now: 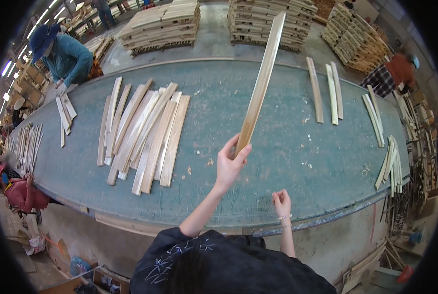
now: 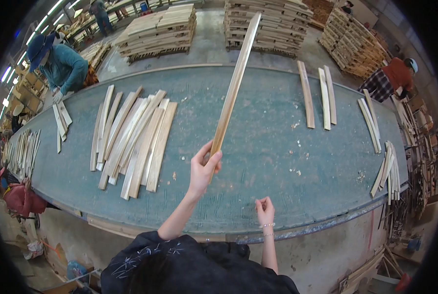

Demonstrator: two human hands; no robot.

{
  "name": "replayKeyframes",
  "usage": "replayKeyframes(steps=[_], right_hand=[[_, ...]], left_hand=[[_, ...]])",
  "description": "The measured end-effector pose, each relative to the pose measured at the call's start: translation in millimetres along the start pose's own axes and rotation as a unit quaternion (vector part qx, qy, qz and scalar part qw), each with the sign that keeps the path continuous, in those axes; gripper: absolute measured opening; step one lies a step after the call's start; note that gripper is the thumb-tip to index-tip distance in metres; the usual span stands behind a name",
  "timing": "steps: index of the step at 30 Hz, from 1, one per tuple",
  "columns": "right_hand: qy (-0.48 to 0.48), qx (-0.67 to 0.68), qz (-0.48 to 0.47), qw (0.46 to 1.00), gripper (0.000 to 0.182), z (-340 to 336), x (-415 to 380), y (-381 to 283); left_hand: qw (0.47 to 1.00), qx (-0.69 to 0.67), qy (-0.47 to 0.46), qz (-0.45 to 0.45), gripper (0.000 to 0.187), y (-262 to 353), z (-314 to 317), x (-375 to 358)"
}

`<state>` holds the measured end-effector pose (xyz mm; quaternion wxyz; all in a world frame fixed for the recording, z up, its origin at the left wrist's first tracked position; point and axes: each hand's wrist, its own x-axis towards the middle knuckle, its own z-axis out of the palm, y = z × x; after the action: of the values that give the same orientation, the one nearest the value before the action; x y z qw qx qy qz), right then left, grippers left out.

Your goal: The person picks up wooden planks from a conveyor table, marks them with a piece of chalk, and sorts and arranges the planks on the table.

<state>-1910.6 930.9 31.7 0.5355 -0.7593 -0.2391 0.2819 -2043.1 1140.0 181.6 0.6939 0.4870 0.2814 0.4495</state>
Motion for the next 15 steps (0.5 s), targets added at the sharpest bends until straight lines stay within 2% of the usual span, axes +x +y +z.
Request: replayKeyframes(steps=[2, 15], right_hand=[[0.004, -0.001, 0.026, 1.000, 0.019, 2.2, -6.1, -3.5], [-0.004, -0.030, 0.029, 0.999, 0.019, 20.5, -13.8, 5.4]], left_hand=[[0.996, -0.017, -0.017, -0.089, 0.041, -0.1, -4.7, -3.8], [0.983, -0.104, -0.080, -0.130, 0.040, -23.6, -24.3, -16.4]])
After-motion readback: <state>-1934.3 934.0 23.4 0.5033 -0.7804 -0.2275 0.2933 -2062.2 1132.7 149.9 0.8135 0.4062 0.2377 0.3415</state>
